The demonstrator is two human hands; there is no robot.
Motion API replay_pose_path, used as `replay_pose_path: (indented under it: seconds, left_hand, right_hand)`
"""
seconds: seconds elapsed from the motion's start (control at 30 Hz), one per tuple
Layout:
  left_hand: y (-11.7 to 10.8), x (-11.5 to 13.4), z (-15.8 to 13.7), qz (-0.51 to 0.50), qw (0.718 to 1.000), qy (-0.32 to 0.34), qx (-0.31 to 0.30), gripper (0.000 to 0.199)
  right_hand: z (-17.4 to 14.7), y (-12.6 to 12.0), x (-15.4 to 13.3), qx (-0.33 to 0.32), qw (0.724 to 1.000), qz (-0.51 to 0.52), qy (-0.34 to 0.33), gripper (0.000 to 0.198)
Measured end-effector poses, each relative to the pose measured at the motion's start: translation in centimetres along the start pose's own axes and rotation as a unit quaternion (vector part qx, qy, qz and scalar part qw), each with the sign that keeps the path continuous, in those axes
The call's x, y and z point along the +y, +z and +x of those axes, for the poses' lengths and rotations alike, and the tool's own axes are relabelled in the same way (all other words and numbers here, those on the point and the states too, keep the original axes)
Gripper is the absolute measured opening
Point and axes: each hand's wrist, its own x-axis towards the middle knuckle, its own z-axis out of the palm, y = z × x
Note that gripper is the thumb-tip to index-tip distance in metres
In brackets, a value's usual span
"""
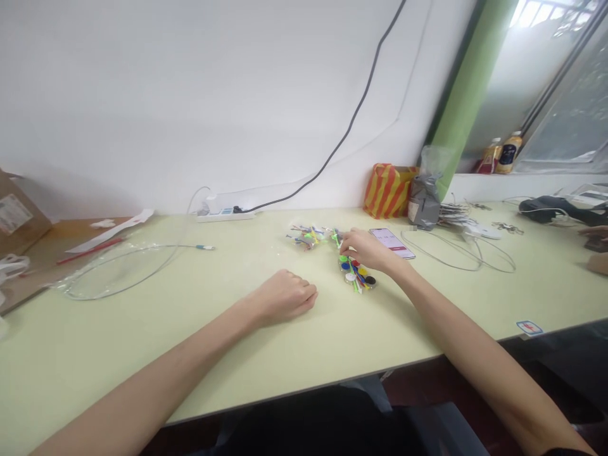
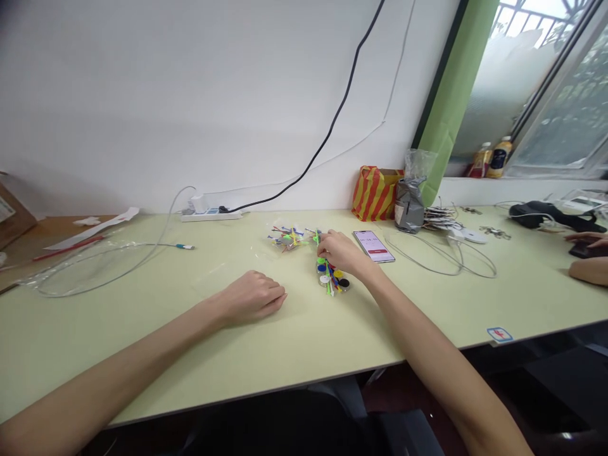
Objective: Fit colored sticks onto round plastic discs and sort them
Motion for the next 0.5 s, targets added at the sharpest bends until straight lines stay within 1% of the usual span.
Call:
replay_pose_path:
  seconds: [0.17,0.23,0.3,0.4,0.5]
  left_hand:
    - [0.3,-0.3,0.0,-0.022,1.0,-0.022,0.0,0.033]
    - [0.4,-0.5,0.0,-0.031,0.999,-0.031,0.006,0.033]
    - [0.6,-0.9,-0.1,-0.036,0.998,-0.042,0.021,0.034]
    - [1.0,-1.8,-0.3,-0.049,0.995,-0.056,0.073,0.039]
    - [1.3,-2.7,-0.7,-0.064,0.988,-0.056,0.132,0.042]
  right_hand:
    - [0.3,0.9,0.5,-0.012,0.999,0.0,0.047,0.018]
    - [0.5,1.4,0.2,0.0,0.998,0.015,0.066,0.017]
    - [0.8,1.9,-0.5,0.025,0.997,0.03,0.07,0.016]
    - [1.1,2.6,-2.4,0.059,0.995,0.071,0.044,0.014]
    - [1.3,2.5,-4.3,0.074,0.987,0.138,-0.026,0.011]
